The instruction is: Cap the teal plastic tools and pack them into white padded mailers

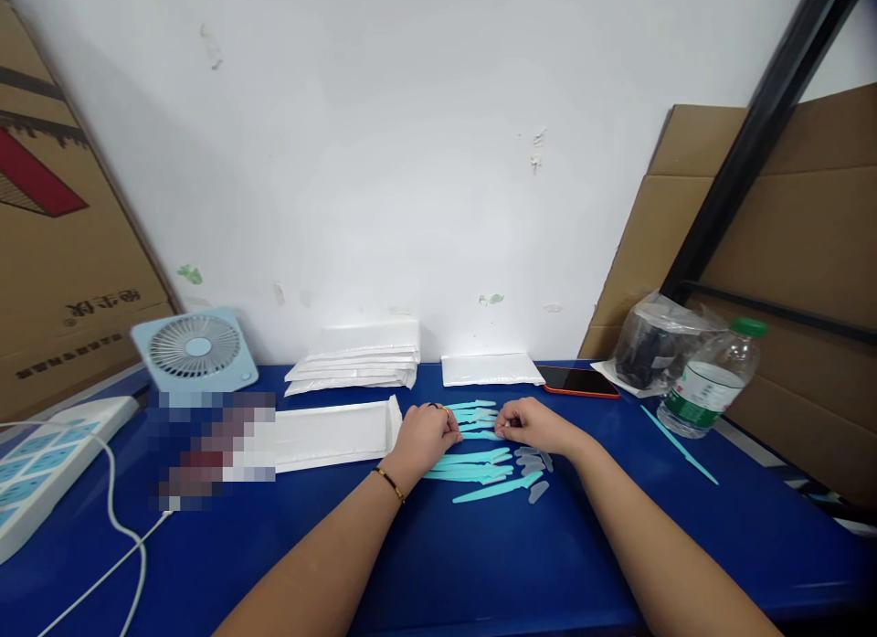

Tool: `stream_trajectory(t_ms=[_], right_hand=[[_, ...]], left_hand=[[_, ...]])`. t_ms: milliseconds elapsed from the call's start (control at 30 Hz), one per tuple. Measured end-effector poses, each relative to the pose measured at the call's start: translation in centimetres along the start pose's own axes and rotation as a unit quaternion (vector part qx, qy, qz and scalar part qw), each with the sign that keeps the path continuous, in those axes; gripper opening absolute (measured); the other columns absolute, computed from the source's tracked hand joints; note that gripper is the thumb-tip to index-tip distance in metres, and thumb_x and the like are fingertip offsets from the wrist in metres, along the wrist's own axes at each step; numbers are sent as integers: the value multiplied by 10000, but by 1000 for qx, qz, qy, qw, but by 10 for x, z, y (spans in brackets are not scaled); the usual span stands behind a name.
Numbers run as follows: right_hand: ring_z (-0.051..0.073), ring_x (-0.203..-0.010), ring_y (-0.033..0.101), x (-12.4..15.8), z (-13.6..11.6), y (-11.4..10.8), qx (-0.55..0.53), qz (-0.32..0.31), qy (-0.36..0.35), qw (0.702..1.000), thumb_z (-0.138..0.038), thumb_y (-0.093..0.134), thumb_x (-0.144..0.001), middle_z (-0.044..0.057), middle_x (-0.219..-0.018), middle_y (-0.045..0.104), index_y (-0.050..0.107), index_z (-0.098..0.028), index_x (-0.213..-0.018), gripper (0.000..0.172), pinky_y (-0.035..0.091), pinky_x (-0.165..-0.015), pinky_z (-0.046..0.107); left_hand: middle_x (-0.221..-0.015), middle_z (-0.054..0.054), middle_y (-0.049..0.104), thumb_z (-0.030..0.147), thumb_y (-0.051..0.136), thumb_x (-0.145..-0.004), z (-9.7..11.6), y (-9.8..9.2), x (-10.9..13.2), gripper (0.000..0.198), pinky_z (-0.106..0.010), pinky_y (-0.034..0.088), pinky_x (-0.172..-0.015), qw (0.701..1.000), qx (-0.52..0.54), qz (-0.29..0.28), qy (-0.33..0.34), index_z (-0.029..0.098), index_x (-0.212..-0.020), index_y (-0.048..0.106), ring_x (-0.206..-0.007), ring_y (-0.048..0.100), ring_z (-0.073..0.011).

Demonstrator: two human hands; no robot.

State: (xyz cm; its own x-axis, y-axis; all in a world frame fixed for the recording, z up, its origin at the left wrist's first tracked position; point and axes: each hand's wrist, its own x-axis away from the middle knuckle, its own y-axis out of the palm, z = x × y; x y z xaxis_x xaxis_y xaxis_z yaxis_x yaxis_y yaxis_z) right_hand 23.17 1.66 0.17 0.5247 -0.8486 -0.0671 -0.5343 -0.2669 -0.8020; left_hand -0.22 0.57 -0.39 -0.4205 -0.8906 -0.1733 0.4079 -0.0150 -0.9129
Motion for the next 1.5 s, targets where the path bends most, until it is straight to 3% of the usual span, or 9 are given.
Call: stream_trajectory(t_ms=[200,367,500,633,900,1000,1067,1167,1500], right_hand=[[141,-640,548,12,15,-22,19,63,14,998,-288,577,-719,37,-760,648,684,-174,-791,172,427,-593,240],[156,-637,563,28,35,-41,9,-26,84,996,-315,695,-596,25,-718,640,699,-186,-763,210,417,-557,231],[149,-604,555,21,37,-32,0,0,96,995,-360,661,-639,26,-662,646,694,-174,-739,214,393,-530,225],[147,-618,563,14,31,-22,-17,1,79,997,-377,667,-632,28,-689,647,685,-169,-769,250,402,-535,218],[131,-545,527,16,27,-23,-29,-24,90,995,-397,678,-617,6,-586,608,642,-163,-719,258,379,-493,212],[128,-551,528,16,24,-22,-32,-21,81,996,-387,676,-620,7,-601,611,642,-165,-714,244,381,-497,208],[127,-561,533,17,21,-23,-33,-21,77,996,-381,668,-632,10,-618,614,644,-164,-717,235,388,-504,204],[129,-579,545,18,18,-24,-40,-35,67,996,-366,652,-654,17,-640,620,656,-163,-743,221,400,-514,200],[139,-577,562,13,14,-17,-32,-19,34,999,-372,653,-654,15,-627,635,689,-170,-739,222,412,-516,212]], left_hand=[[-951,-8,628,381,609,-742,0,-9,4,212,-291,356,-749,999,3,35,12,243,-901,634,-905,556,-193],[-780,28,652,406,637,-697,-3,-17,10,178,-232,355,-646,993,62,-79,55,242,-765,656,-722,576,-140],[-742,15,667,306,568,-759,-1,-15,8,124,-250,338,-662,998,19,-49,38,223,-727,655,-712,574,-147],[-774,16,671,356,602,-735,1,-14,7,134,-267,334,-671,999,2,-21,42,234,-750,653,-735,579,-163],[-671,-2,646,236,500,-785,4,-19,12,174,-248,361,-648,993,-17,-44,104,204,-681,635,-639,568,-137],[-715,-8,652,292,516,-778,6,-19,12,160,-241,366,-625,991,-17,-48,126,214,-751,652,-681,576,-146],[-760,-12,657,334,557,-748,7,-19,13,160,-233,363,-592,990,-11,-59,129,219,-794,658,-703,577,-152],[-701,-9,645,257,545,-731,8,-18,14,117,-230,353,-561,988,-14,-70,135,212,-720,651,-654,563,-145],[-650,-26,613,199,439,-754,5,-16,11,201,-241,362,-598,992,-27,-44,117,197,-649,610,-631,543,-151]])
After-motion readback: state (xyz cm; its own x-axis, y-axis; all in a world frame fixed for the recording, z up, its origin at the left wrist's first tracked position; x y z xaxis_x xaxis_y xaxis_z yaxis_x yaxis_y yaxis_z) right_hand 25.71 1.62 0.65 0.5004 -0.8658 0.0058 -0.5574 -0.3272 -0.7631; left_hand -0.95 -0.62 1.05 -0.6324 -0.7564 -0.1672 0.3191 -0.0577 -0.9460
